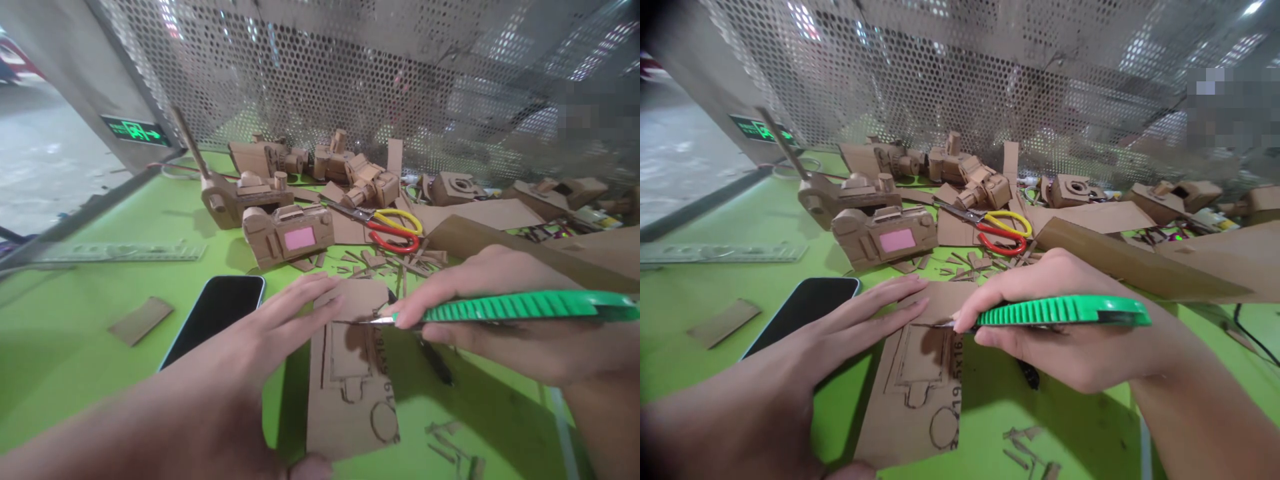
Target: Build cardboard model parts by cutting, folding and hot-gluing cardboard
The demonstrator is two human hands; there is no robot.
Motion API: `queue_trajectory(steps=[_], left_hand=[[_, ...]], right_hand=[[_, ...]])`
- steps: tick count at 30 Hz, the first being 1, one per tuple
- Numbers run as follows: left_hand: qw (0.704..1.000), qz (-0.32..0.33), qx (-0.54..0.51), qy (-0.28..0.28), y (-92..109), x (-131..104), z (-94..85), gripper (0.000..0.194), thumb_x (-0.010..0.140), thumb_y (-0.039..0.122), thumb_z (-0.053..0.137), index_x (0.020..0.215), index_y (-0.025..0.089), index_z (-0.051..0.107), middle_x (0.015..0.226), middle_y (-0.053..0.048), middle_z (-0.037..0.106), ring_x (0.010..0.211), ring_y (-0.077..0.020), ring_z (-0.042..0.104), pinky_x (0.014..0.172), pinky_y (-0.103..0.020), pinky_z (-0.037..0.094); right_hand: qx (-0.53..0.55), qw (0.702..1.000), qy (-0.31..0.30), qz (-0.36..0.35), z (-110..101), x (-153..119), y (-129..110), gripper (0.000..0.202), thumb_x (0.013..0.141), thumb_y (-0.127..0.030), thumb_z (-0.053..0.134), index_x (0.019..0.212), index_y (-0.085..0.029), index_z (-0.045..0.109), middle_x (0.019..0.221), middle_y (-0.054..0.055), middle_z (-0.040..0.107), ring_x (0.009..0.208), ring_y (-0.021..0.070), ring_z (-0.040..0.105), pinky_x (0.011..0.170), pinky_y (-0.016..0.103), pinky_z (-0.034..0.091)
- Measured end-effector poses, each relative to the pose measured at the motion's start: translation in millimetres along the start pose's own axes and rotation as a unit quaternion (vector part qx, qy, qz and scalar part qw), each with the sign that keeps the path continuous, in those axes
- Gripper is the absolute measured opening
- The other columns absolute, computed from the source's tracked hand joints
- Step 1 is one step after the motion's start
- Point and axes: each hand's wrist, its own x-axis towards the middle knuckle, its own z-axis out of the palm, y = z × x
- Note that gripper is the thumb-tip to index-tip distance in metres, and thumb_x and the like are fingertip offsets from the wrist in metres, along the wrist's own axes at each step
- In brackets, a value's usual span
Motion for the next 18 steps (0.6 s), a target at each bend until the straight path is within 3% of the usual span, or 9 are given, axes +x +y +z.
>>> queue_trajectory(steps=[2, 5, 8, 11, 14, 18], left_hand=[[1.0, 0.002, -0.003, 0.0, 2, 2, -0.6, 0.128, 0.081, 0.048, 0.088, 0.181, 0.038, 0.01, 0.183, -0.016, 0.05, 0.168, -0.0439, 0.048, 0.135, -0.063, 0.048], [1.0, -0.014, -0.002, -0.007, 2, 1, -0.2, 0.129, 0.078, 0.046, 0.092, 0.181, 0.041, 0.014, 0.183, -0.014, 0.049, 0.168, -0.0442, 0.049, 0.132, -0.063, 0.052], [0.997, -0.08, 0.006, -0.011, -4, -7, 3.1, 0.134, 0.072, 0.071, 0.1, 0.18, 0.042, 0.026, 0.183, -0.016, 0.045, 0.162, -0.0505, 0.054, 0.125, -0.068, 0.057], [0.995, -0.102, -0.001, 0.003, -11, -14, 7.4, 0.136, 0.067, 0.093, 0.092, 0.179, 0.041, 0.036, 0.18, -0.019, 0.047, 0.159, -0.0542, 0.056, 0.123, -0.073, 0.057], [0.995, -0.098, -0.011, 0.02, -12, -17, 11.3, 0.134, 0.064, 0.091, 0.095, 0.176, 0.04, 0.043, 0.176, -0.018, 0.051, 0.158, -0.0548, 0.055, 0.123, -0.074, 0.056], [0.99, -0.126, -0.01, 0.058, -4, -12, 14.9, 0.133, 0.058, 0.092, 0.097, 0.17, 0.036, 0.053, 0.169, -0.018, 0.058, 0.154, -0.0535, 0.058, 0.123, -0.073, 0.056]], right_hand=[[0.002, 1.0, -0.02, 0.013, 3, 0, 1, 0.018, 0.103, -0.021, 0.08, 0.118, -0.026, 0.089, 0.091, 0.003, 0.091, 0.066, 0.0194, 0.082, 0.057, 0.024, 0.061], [0.0, 0.998, 0.041, 0.043, 13, 3, -1, 0.012, 0.103, -0.023, 0.079, 0.11, -0.027, 0.088, 0.079, 0.0, 0.087, 0.055, 0.0157, 0.073, 0.049, 0.023, 0.054], [0.003, 0.991, 0.117, 0.058, 24, 6, -7, 0.011, 0.1, -0.022, 0.079, 0.103, -0.028, 0.088, 0.082, 0.0, 0.088, 0.059, 0.0158, 0.075, 0.055, 0.023, 0.059], [0.021, 0.982, 0.171, 0.079, 33, 8, -16, 0.011, 0.098, -0.023, 0.081, 0.101, -0.031, 0.088, 0.092, -0.001, 0.091, 0.071, 0.0188, 0.084, 0.06, 0.022, 0.063], [0.006, 0.981, 0.173, 0.092, 43, 9, -24, 0.008, 0.097, -0.029, 0.086, 0.103, -0.034, 0.087, 0.094, -0.004, 0.092, 0.07, 0.0178, 0.085, 0.054, 0.02, 0.061], [-0.048, 0.979, 0.188, 0.063, 59, 11, -28, 0.012, 0.094, -0.03, 0.088, 0.105, -0.032, 0.083, 0.098, -0.005, 0.093, 0.078, 0.0177, 0.089, 0.069, 0.021, 0.068]])
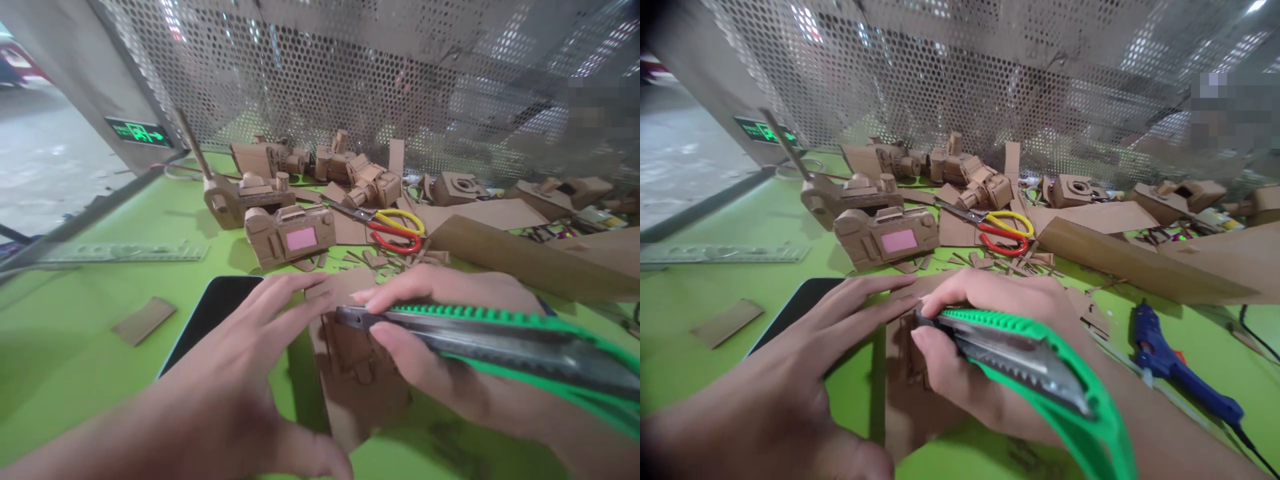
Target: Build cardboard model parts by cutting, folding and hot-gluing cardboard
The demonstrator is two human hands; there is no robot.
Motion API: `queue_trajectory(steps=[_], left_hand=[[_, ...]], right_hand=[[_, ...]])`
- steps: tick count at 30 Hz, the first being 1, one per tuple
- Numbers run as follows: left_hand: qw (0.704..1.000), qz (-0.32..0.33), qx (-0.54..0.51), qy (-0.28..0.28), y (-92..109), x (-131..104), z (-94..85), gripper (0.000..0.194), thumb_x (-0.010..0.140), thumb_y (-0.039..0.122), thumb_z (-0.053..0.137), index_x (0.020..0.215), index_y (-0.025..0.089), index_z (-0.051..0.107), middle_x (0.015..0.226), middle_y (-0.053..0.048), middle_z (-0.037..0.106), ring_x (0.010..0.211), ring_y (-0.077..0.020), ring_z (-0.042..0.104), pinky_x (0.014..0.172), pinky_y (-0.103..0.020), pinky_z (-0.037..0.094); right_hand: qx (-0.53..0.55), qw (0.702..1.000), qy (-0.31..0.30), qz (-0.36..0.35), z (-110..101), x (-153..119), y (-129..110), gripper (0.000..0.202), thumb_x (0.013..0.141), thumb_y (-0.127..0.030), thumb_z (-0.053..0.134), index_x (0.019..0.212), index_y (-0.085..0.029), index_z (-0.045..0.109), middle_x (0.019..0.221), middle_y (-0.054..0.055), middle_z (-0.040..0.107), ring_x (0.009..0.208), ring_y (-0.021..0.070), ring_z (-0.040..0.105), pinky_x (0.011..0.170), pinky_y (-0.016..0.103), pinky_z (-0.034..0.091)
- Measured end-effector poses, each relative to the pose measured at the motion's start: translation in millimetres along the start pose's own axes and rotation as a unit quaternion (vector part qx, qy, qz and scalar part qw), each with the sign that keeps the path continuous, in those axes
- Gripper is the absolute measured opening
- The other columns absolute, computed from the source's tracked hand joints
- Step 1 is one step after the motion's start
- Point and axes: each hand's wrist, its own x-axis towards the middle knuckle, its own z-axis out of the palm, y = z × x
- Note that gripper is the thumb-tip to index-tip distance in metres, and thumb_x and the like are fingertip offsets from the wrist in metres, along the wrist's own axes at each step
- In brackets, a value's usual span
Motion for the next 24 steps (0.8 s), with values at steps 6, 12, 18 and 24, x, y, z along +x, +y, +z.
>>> queue_trajectory(steps=[6, 12, 18, 24], left_hand=[[1.0, -0.006, 0.023, -0.017, 9, 7, -5.7, 0.128, 0.063, 0.094, 0.094, 0.166, 0.025, 0.06, 0.162, -0.023, 0.064, 0.149, -0.0536, 0.062, 0.12, -0.071, 0.059], [0.999, 0.033, 0.032, 0.019, 2, 2, -3.6, 0.126, 0.066, 0.096, 0.09, 0.166, 0.029, 0.054, 0.165, -0.021, 0.061, 0.152, -0.0529, 0.06, 0.12, -0.072, 0.06], [0.998, 0.008, 0.054, -0.009, 11, 10, -8.1, 0.128, 0.059, 0.09, 0.098, 0.158, 0.017, 0.065, 0.158, -0.027, 0.067, 0.146, -0.0548, 0.066, 0.117, -0.07, 0.063], [0.999, -0.003, 0.027, -0.018, 15, 17, -12.6, 0.118, 0.062, 0.092, 0.095, 0.152, 0.018, 0.071, 0.156, -0.027, 0.069, 0.147, -0.0537, 0.065, 0.117, -0.071, 0.062]], right_hand=[[-0.047, 0.997, 0.037, -0.053, 14, -5, -6, 0.01, 0.096, -0.026, 0.083, 0.104, -0.028, 0.077, 0.108, -0.003, 0.094, 0.088, 0.017, 0.092, 0.074, 0.017, 0.069], [-0.077, 0.987, 0.009, -0.143, 20, -16, -6, 0.015, 0.097, -0.018, 0.078, 0.105, -0.028, 0.071, 0.109, -0.002, 0.093, 0.104, 0.0186, 0.091, 0.097, 0.018, 0.07], [-0.149, 0.977, 0.022, -0.151, 19, -27, -3, 0.023, 0.099, -0.024, 0.08, 0.118, -0.03, 0.07, 0.125, -0.002, 0.092, 0.101, 0.0212, 0.092, 0.106, 0.024, 0.071], [-0.14, 0.979, 0.041, -0.142, 22, -25, 4, 0.021, 0.096, -0.023, 0.079, 0.116, -0.031, 0.073, 0.122, -0.002, 0.093, 0.103, 0.0248, 0.093, 0.105, 0.027, 0.073]])
